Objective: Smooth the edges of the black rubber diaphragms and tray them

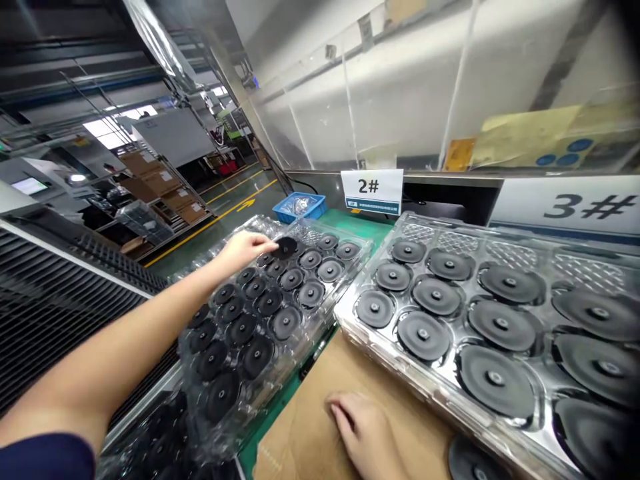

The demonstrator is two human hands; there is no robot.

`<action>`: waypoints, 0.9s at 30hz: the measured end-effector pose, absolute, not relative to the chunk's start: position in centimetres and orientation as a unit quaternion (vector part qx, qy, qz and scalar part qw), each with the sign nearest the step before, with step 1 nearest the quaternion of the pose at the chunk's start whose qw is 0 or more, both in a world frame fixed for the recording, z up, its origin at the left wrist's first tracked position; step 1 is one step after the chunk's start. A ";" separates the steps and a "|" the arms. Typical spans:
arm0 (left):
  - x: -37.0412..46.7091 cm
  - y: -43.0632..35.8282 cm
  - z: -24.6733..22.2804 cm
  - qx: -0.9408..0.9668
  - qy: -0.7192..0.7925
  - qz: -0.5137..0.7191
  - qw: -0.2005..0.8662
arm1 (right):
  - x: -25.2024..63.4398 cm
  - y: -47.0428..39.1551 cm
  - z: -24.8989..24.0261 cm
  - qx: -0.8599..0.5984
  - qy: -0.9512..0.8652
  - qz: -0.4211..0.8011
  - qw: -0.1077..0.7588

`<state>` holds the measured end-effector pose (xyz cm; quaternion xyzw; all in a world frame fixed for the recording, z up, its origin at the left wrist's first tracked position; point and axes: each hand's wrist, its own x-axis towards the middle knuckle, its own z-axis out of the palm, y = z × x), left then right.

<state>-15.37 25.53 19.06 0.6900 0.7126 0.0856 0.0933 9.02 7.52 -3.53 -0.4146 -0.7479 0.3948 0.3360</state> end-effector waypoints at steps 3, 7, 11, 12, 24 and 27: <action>-14.3 32.1 18.6 0.696 0.714 0.067 0.032 | 8.7 7.5 -4.0 -0.421 -0.747 0.381 0.345; -12.6 37.4 16.1 0.692 0.721 0.040 -0.010 | 8.1 7.6 -5.0 -0.426 -0.747 0.358 0.364; -11.9 38.9 13.0 0.684 0.728 0.011 -0.036 | 7.7 7.6 -5.9 -0.426 -0.745 0.341 0.384; -11.9 38.8 12.5 0.685 0.727 0.008 -0.048 | 7.6 7.6 -6.1 -0.425 -0.745 0.338 0.387; -19.7 22.2 15.0 0.732 0.641 -0.004 -0.234 | 8.0 7.6 -5.0 -0.426 -0.734 0.340 0.406; -23.4 14.8 16.1 0.683 0.685 0.000 -0.253 | 8.7 7.6 -4.5 -0.417 -0.731 0.340 0.418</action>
